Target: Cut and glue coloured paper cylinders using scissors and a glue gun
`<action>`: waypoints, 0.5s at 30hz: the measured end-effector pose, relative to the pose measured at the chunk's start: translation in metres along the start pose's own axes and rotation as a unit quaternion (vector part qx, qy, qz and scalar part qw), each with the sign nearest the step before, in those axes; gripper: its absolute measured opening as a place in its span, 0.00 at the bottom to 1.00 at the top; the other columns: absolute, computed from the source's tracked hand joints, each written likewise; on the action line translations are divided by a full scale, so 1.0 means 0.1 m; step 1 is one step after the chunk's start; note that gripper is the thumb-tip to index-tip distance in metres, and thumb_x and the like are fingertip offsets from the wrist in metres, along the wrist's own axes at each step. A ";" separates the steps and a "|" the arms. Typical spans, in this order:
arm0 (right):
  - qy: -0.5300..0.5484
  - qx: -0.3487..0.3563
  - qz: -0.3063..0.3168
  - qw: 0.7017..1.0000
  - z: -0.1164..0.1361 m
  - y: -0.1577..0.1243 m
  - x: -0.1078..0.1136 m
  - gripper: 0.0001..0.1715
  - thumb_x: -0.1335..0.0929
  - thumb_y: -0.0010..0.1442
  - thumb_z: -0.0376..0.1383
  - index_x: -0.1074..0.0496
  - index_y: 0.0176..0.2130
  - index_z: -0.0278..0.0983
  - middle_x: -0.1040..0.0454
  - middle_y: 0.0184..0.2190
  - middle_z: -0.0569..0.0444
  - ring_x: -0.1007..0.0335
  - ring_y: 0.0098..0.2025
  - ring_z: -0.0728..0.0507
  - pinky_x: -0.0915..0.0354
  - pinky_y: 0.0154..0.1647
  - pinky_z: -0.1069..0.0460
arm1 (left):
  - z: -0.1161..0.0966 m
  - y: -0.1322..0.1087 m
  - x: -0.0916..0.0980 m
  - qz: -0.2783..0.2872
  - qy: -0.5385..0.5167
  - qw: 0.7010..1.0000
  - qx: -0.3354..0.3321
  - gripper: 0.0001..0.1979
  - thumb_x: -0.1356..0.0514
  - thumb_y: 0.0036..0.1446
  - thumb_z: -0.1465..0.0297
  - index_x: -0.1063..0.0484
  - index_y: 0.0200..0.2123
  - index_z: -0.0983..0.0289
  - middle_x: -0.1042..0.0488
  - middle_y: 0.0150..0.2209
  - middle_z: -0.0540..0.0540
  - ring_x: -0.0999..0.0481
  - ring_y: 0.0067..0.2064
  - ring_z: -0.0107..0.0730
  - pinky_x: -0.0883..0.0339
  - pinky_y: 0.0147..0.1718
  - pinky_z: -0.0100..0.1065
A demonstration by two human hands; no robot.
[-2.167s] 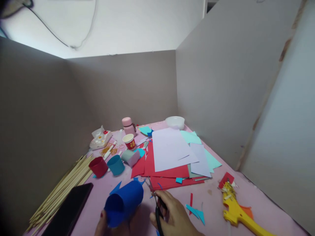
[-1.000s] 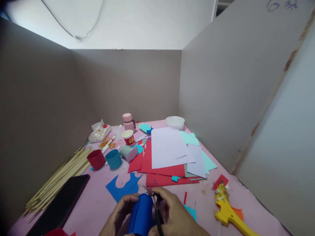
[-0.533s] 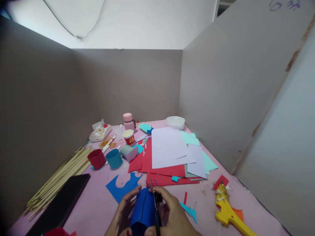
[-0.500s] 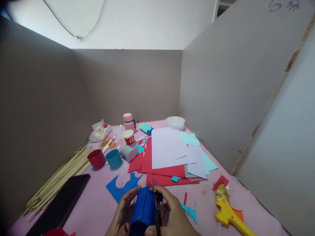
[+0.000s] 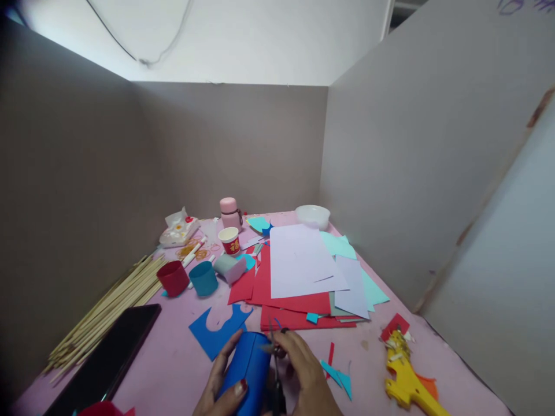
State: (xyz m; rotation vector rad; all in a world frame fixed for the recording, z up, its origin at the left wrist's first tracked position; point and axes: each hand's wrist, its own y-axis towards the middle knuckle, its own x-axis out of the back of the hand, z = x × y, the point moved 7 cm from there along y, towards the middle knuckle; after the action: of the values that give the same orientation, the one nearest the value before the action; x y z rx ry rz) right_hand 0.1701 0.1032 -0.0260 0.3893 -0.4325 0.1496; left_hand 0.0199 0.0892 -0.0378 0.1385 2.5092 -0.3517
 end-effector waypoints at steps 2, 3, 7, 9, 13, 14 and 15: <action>-0.026 -0.033 -0.002 0.999 0.03 0.06 0.09 0.42 0.27 0.46 0.47 0.36 0.57 0.39 0.34 0.57 0.41 0.38 0.58 0.31 0.37 0.54 0.42 | -0.05 -0.01 0.05 -0.015 0.017 1.000 -0.019 0.46 0.31 0.42 0.60 0.50 0.61 0.57 0.33 0.57 0.64 0.33 0.57 0.57 0.41 0.52 0.48; -0.046 -0.038 0.006 0.998 0.07 0.10 0.12 0.39 0.28 0.47 0.46 0.35 0.56 0.38 0.33 0.55 0.40 0.37 0.56 0.31 0.37 0.53 0.41 | -0.07 0.00 0.07 -0.020 0.029 0.999 -0.029 0.45 0.31 0.42 0.60 0.48 0.60 0.57 0.33 0.57 0.64 0.34 0.58 0.57 0.41 0.52 0.47; -0.131 -0.035 0.079 0.988 0.25 0.22 0.17 0.35 0.29 0.48 0.43 0.33 0.55 0.38 0.30 0.48 0.42 0.33 0.50 0.33 0.35 0.47 0.43 | -0.15 -0.01 0.09 -0.028 0.076 0.996 -0.047 0.46 0.31 0.40 0.57 0.48 0.60 0.58 0.33 0.55 0.65 0.31 0.54 0.59 0.36 0.48 0.47; -0.167 -0.036 0.107 0.979 0.29 0.24 0.16 0.35 0.30 0.47 0.41 0.33 0.55 0.39 0.29 0.46 0.43 0.32 0.47 0.34 0.34 0.44 0.44 | -0.19 -0.02 0.06 -0.027 0.097 0.994 -0.042 0.47 0.31 0.40 0.56 0.50 0.60 0.59 0.34 0.55 0.67 0.28 0.50 0.58 0.34 0.44 0.46; -0.195 -0.033 0.134 0.971 0.34 0.24 0.15 0.34 0.30 0.48 0.40 0.33 0.55 0.38 0.29 0.43 0.44 0.32 0.45 0.35 0.34 0.42 0.44 | -0.22 -0.03 0.01 -0.025 0.108 0.993 -0.037 0.47 0.31 0.40 0.56 0.50 0.60 0.59 0.35 0.56 0.67 0.28 0.49 0.57 0.34 0.42 0.45; -0.196 -0.034 0.137 0.970 0.34 0.23 0.15 0.34 0.30 0.48 0.41 0.32 0.55 0.38 0.29 0.43 0.45 0.31 0.45 0.35 0.34 0.42 0.44 | -0.22 -0.03 0.01 -0.024 0.108 0.993 -0.037 0.48 0.31 0.39 0.56 0.50 0.60 0.59 0.36 0.56 0.67 0.28 0.50 0.57 0.34 0.43 0.45; -0.196 -0.035 0.138 0.970 0.34 0.23 0.15 0.34 0.30 0.48 0.41 0.32 0.55 0.38 0.29 0.43 0.45 0.31 0.44 0.35 0.35 0.42 0.44 | -0.21 -0.02 0.01 -0.024 0.108 0.993 -0.036 0.48 0.31 0.39 0.56 0.50 0.60 0.59 0.36 0.56 0.67 0.29 0.50 0.58 0.34 0.43 0.45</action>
State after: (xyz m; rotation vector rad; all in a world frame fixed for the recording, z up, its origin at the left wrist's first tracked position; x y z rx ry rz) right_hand 0.1653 0.1118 0.0170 0.2863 -0.8798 0.3292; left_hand 0.0069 0.0929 -0.0214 0.0913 2.7388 -0.2778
